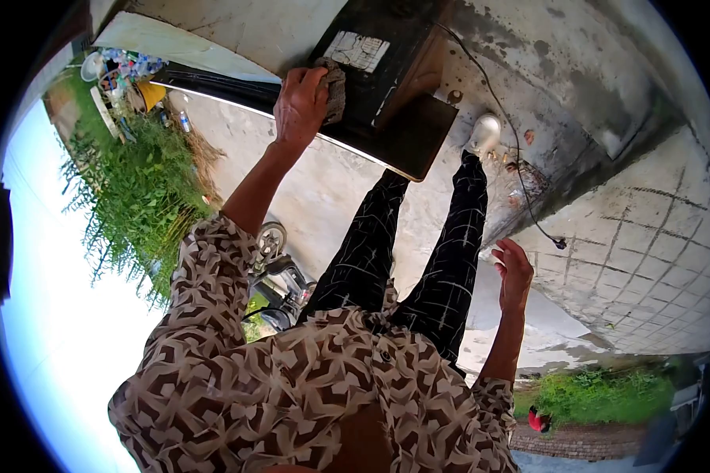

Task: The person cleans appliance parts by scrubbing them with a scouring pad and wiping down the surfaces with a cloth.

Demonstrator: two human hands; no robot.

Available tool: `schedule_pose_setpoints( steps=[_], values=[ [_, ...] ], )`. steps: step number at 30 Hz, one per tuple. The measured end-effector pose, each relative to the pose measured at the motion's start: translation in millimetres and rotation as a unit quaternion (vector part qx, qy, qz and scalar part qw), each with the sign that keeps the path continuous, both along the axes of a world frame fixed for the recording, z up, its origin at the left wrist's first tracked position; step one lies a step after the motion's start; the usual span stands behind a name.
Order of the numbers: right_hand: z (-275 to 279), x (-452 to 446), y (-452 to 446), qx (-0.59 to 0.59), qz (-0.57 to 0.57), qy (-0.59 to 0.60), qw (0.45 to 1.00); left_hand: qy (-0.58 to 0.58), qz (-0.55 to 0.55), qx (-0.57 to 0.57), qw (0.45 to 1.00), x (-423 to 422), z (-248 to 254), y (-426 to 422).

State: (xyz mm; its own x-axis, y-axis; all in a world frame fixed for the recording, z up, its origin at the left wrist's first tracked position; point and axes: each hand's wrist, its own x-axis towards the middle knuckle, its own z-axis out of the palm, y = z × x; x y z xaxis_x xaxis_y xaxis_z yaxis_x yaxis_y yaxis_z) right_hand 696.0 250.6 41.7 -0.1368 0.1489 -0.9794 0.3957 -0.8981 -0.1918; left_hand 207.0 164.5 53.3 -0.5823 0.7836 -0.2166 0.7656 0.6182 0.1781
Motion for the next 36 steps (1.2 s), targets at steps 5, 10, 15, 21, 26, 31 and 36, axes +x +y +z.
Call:
schedule_pose_setpoints(
  steps=[5,10,15,21,26,31,36],
  values=[
    [-14,-12,17,0.001,0.016,0.016,1.000,0.030,-0.022,0.053,0.998,21,-76,69],
    [-4,-26,42,0.045,0.038,-0.013,0.998,0.049,0.020,0.054,0.997,18,-148,121],
    [17,-35,51,0.074,0.043,-0.018,0.996,0.014,-0.078,0.063,0.995,9,-70,61],
    [33,-55,28,0.076,0.040,0.018,0.996,-0.065,-0.155,0.029,0.985,-44,5,-38],
    [59,-57,6,0.083,0.063,0.017,0.994,-0.078,-0.112,-0.011,0.991,-48,21,-31],
    [54,-33,-3,0.072,0.009,-0.003,0.997,-0.129,-0.099,0.025,0.986,21,-2,6],
    [62,-52,6,0.074,0.001,0.004,0.997,-0.116,-0.181,0.005,0.977,101,-26,47]
  ],
)
